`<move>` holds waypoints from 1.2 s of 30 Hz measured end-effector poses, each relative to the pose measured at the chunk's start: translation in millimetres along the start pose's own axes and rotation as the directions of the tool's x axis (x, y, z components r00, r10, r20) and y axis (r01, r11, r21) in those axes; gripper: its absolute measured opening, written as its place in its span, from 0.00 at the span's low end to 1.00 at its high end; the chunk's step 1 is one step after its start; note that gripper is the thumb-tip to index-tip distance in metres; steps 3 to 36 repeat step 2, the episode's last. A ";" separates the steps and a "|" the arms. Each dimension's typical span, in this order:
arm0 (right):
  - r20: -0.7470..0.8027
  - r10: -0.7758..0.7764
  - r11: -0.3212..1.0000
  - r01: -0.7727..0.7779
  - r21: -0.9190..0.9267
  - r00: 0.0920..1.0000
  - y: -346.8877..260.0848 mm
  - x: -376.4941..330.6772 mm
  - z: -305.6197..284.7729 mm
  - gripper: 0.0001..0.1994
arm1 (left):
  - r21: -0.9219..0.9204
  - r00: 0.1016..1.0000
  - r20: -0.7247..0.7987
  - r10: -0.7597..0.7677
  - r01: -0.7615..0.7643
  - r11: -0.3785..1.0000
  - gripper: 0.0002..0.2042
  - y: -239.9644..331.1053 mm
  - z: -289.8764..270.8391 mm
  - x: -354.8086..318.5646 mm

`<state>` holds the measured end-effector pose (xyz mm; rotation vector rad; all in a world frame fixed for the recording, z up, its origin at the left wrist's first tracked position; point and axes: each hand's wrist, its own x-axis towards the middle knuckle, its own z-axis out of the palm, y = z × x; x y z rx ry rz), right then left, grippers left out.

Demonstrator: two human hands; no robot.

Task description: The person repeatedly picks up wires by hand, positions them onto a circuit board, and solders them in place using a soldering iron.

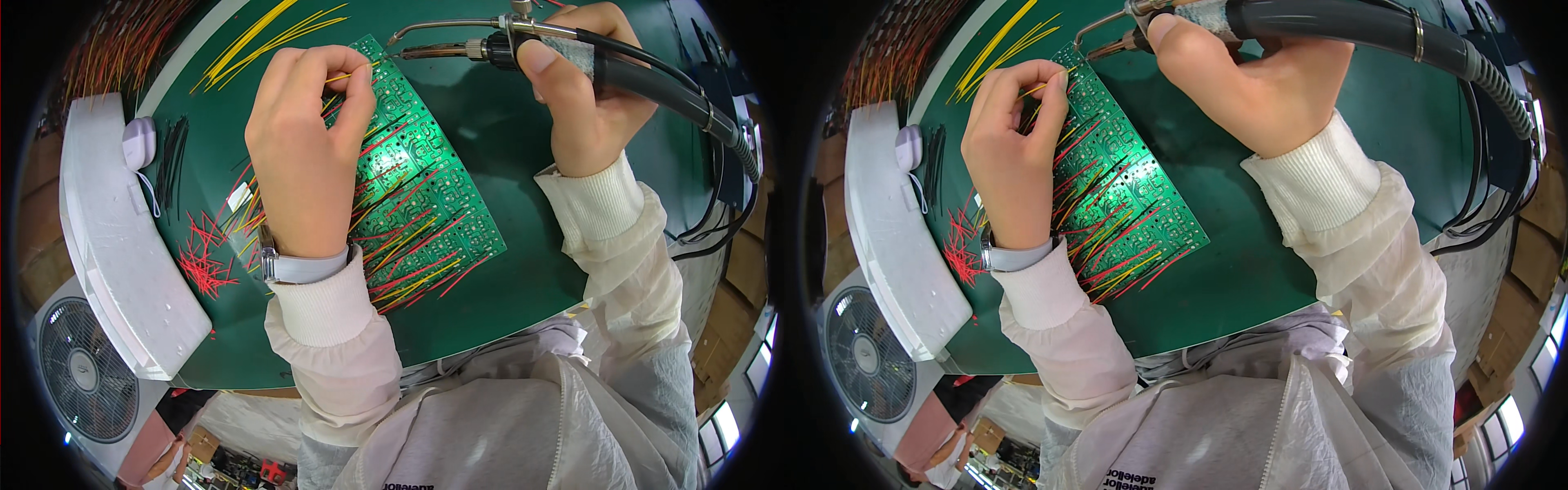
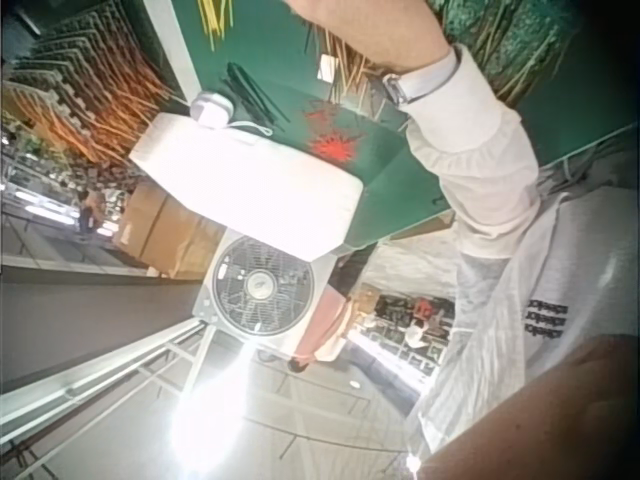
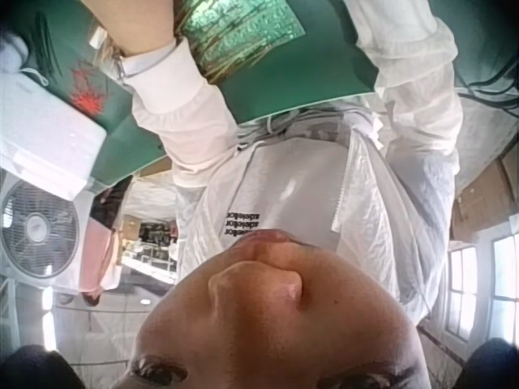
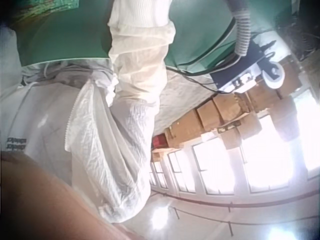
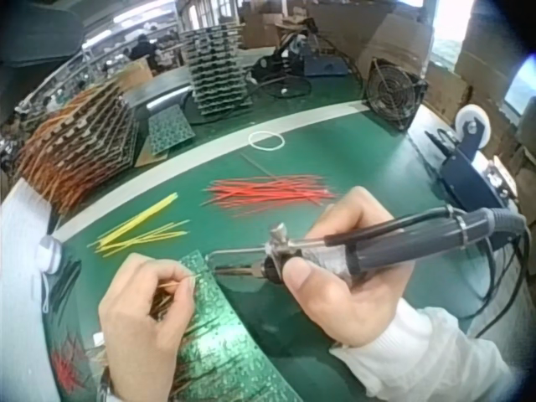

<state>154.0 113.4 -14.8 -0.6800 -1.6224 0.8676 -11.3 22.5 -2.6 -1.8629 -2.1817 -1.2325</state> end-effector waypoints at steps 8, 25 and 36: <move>-0.026 0.081 0.985 -0.076 0.157 0.996 10.0 -2.3 -1.6 0.12 | -0.008 1.000 0.003 0.006 -0.006 1.000 0.03 -0.1 0.3 0.3; -0.026 0.081 0.985 -0.076 0.157 0.996 10.0 -2.3 -1.6 0.12 | -0.008 1.000 0.003 0.006 -0.006 1.000 0.03 -0.1 0.3 0.3; -0.026 0.081 0.985 -0.076 0.157 0.996 10.0 -2.3 -1.6 0.12 | -0.008 1.000 0.003 0.006 -0.006 1.000 0.03 -0.1 0.3 0.3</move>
